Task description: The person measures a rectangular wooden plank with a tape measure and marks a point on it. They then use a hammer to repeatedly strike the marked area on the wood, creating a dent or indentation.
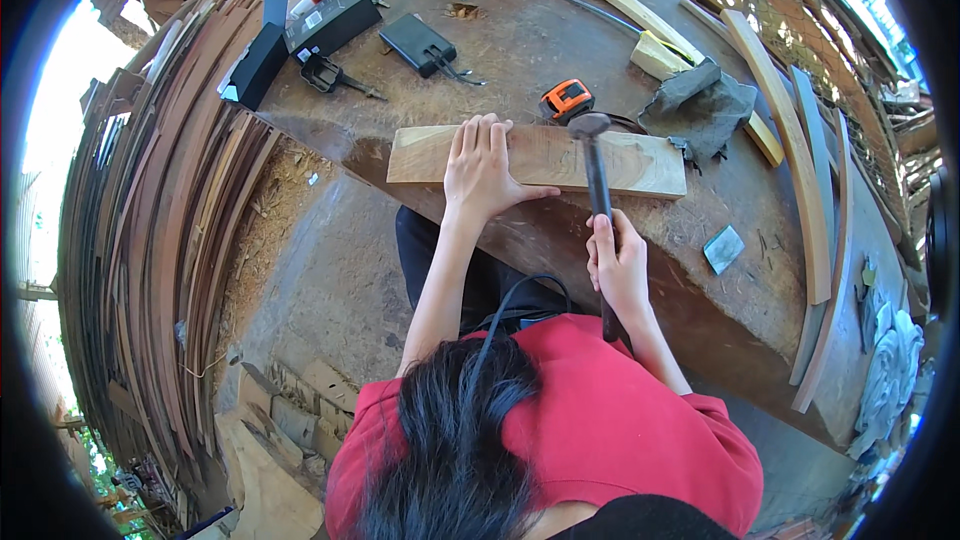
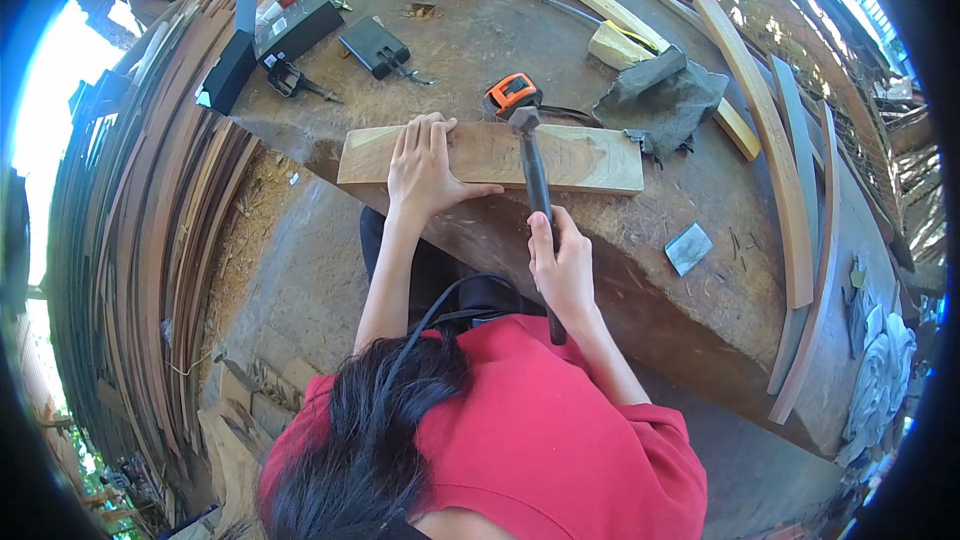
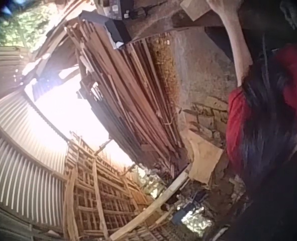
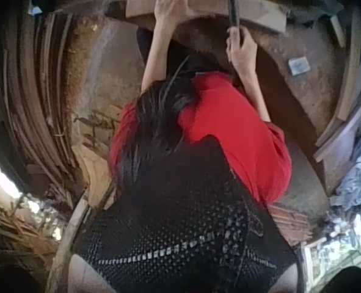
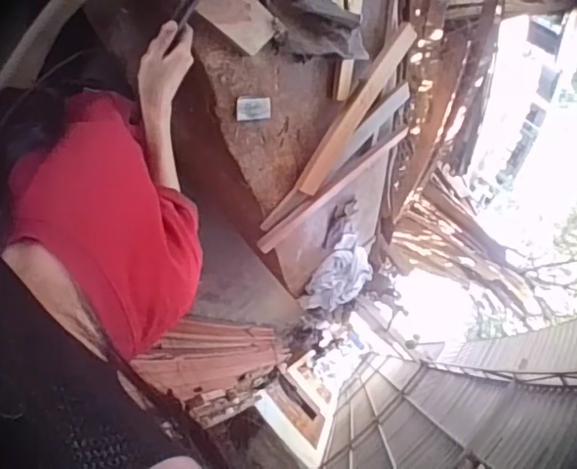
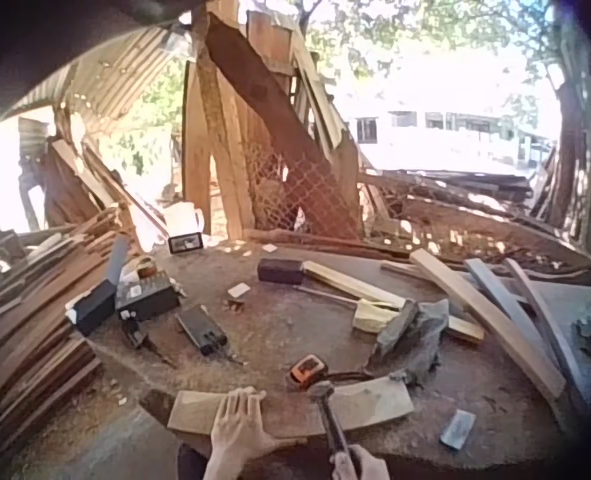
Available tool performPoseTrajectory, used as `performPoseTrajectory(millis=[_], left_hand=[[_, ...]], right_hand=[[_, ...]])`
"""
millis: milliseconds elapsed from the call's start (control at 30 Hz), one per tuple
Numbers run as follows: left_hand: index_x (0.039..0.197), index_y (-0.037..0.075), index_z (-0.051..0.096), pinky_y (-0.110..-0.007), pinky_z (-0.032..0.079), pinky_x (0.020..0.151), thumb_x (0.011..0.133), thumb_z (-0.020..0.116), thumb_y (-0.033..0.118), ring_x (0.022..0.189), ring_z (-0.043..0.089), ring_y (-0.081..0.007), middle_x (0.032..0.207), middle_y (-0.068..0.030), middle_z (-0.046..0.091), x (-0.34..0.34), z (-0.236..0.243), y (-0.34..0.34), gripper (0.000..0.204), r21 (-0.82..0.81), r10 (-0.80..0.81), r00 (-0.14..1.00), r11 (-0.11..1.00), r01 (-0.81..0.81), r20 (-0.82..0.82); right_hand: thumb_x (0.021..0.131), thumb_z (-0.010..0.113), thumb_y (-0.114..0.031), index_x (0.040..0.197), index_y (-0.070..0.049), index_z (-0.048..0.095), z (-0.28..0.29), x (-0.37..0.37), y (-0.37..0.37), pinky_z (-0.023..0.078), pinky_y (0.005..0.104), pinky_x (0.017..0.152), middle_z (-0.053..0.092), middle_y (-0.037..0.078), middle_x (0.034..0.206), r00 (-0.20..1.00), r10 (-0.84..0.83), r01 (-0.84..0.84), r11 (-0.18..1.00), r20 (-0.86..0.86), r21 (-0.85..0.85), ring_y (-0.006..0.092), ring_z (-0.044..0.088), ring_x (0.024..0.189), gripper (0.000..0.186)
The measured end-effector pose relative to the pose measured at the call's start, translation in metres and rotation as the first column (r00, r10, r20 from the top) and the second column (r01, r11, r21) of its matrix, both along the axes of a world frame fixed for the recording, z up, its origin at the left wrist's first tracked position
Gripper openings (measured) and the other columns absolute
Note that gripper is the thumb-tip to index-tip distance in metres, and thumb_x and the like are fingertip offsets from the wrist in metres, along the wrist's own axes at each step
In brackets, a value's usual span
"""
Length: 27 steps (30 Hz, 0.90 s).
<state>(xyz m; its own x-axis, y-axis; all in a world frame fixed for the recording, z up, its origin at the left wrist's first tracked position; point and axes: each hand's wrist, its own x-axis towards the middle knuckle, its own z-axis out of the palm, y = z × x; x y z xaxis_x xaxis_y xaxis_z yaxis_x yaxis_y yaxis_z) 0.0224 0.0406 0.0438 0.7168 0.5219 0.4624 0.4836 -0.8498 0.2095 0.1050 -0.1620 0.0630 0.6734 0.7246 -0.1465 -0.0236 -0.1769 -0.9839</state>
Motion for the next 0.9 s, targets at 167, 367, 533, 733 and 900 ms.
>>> performPoseTrajectory(millis=[167,367,533,733,900], left_hand=[[0.119,0.001,0.05,-0.042,0.037,0.103,0.048,0.076,0.075,0.119,0.045,-0.0299,0.12,-0.0113,0.05,-0.001,0.003,-0.001,0.106,0.003,0.007,1.0,1.0,-0.007,-0.002],[0.118,0.002,0.05,-0.041,0.037,0.103,0.048,0.076,0.075,0.118,0.046,-0.0289,0.119,-0.0105,0.05,0.0,-0.001,0.0,0.104,0.017,0.012,1.0,1.0,-0.012,-0.005],[0.118,0.002,0.05,-0.042,0.037,0.103,0.048,0.077,0.074,0.118,0.046,-0.0294,0.118,-0.0108,0.05,0.0,0.002,-0.002,0.104,-0.007,0.013,1.0,1.0,-0.013,-0.008],[0.117,0.002,0.05,-0.042,0.037,0.104,0.046,0.078,0.073,0.118,0.046,-0.03,0.119,-0.0125,0.051,-0.001,-0.003,0.0,0.104,0.022,-0.003,0.999,1.0,0.002,0.04],[0.12,0.002,0.05,-0.042,0.035,0.107,0.046,0.079,0.071,0.122,0.045,-0.0305,0.123,-0.0132,0.05,0.0,-0.001,-0.001,0.105,-0.018,0.005,1.0,1.0,-0.004,0.021]], right_hand=[[0.103,0.045,-0.032,0.099,-0.001,0.053,0.004,-0.004,-0.003,0.03,0.0218,0.033,0.044,-0.002,0.059,0.999,0.027,-0.025,0.999,-0.044,0.044,0.0042,0.04,0.038,0.032],[0.102,0.048,-0.033,0.098,0.001,0.056,0.003,-0.013,-0.011,0.032,0.0235,0.035,0.047,-0.002,0.056,0.993,-0.021,0.016,0.999,-0.114,-0.045,0.0053,0.044,0.04,0.034],[0.103,0.044,-0.03,0.098,-0.002,0.054,-0.003,-0.011,-0.014,0.03,0.0219,0.034,0.045,-0.002,0.057,0.999,-0.043,0.044,0.998,-0.026,0.051,0.004,0.041,0.039,0.03],[0.102,0.047,-0.028,0.101,-0.001,0.053,-0.001,-0.004,-0.015,0.032,0.0227,0.034,0.046,-0.001,0.061,0.965,0.108,-0.104,0.994,-0.239,0.03,0.0045,0.043,0.04,0.028],[0.102,0.048,-0.03,0.101,0.0,0.053,0.0,-0.016,-0.007,0.033,0.0218,0.036,0.047,-0.002,0.06,0.978,0.139,-0.129,0.989,-0.153,0.069,0.0037,0.043,0.042,0.03]])
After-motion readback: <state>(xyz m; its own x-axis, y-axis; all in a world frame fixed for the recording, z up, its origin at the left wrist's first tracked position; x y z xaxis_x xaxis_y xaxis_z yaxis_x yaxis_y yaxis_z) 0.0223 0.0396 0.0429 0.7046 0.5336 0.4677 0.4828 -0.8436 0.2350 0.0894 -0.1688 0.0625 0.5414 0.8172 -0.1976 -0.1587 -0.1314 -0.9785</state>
